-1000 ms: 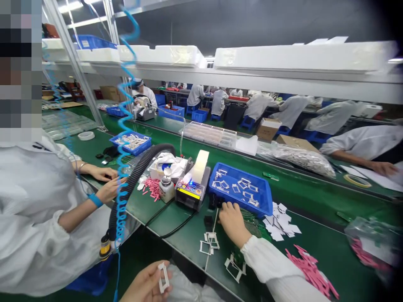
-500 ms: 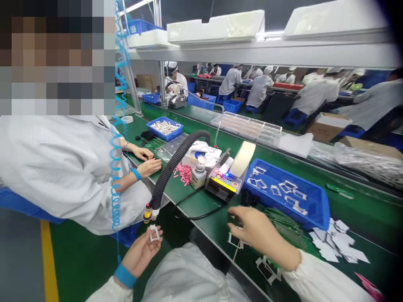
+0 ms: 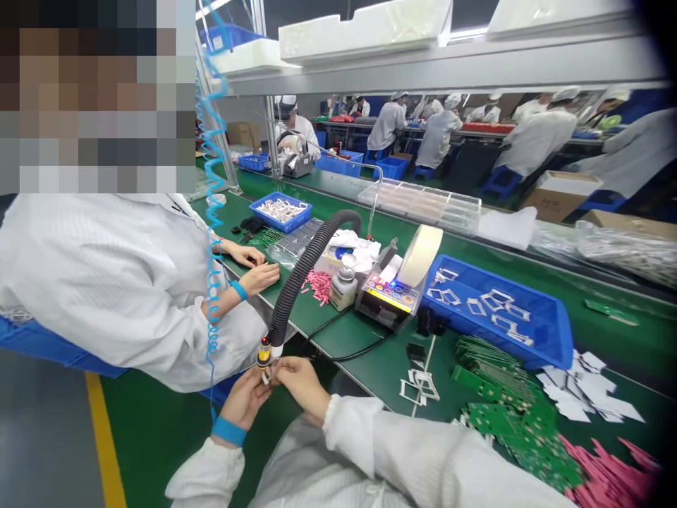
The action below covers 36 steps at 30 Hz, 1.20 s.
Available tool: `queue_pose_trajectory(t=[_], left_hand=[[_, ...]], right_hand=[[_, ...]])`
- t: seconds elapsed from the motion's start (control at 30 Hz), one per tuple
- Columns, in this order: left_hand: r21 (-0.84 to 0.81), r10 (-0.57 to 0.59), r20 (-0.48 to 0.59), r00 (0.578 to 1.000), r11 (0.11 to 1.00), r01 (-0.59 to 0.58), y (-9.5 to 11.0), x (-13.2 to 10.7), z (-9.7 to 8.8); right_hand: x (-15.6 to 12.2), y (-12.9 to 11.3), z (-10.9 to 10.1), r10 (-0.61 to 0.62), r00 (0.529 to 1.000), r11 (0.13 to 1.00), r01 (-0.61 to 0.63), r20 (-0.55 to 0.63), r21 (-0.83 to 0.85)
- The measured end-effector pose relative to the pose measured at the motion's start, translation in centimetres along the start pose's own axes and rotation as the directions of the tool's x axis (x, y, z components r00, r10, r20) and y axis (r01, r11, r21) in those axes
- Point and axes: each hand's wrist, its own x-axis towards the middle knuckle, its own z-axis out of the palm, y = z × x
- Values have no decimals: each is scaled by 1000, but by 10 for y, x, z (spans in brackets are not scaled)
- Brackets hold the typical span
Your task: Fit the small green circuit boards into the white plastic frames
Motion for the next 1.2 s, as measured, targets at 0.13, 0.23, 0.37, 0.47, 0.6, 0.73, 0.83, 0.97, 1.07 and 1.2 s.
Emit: queue_pose_trajectory(t=[0.13, 0.23, 0.37, 0.47, 0.6, 0.73, 0.83, 0.97, 1.07, 1.2], left_hand=[[-38, -72, 72, 995, 997, 75, -15, -5, 23], [-39, -189, 212, 959, 979, 201, -32, -26, 53], [27, -316, 495, 810, 937, 349, -41, -65, 105], [132, -326, 736, 594, 929, 346, -36, -86, 146], [231, -330, 820, 467, 938, 258, -33, -98, 185], [266, -355, 820, 448, 931, 251, -37, -100, 205], [283, -376, 828, 416, 921, 269, -40, -100, 214], [281, -400, 826, 397, 903, 324, -41, -96, 221], [256, -398, 811, 429, 901, 351, -41, -92, 223], [259, -379, 810, 448, 916, 307, -39, -93, 227]], right_hand=[[-56, -27, -51, 39, 997, 992, -46, 61, 115], [-109, -51, -97, -110, 994, 994, 110, 21, -25], [-160, -59, -132, -482, 856, 775, 317, -187, -546], [-177, -50, -140, -618, 721, 624, 208, -313, -753], [-188, -41, -150, -667, 649, 573, 132, -366, -809], [-198, -35, -165, -701, 628, 530, 140, -339, -837], [-202, -31, -173, -689, 644, 534, 139, -334, -834], [-203, -28, -179, -660, 625, 621, 145, -415, -770], [-203, -26, -184, -628, 616, 684, 146, -475, -715], [-201, -26, -192, -560, 608, 772, 135, -563, -621]])
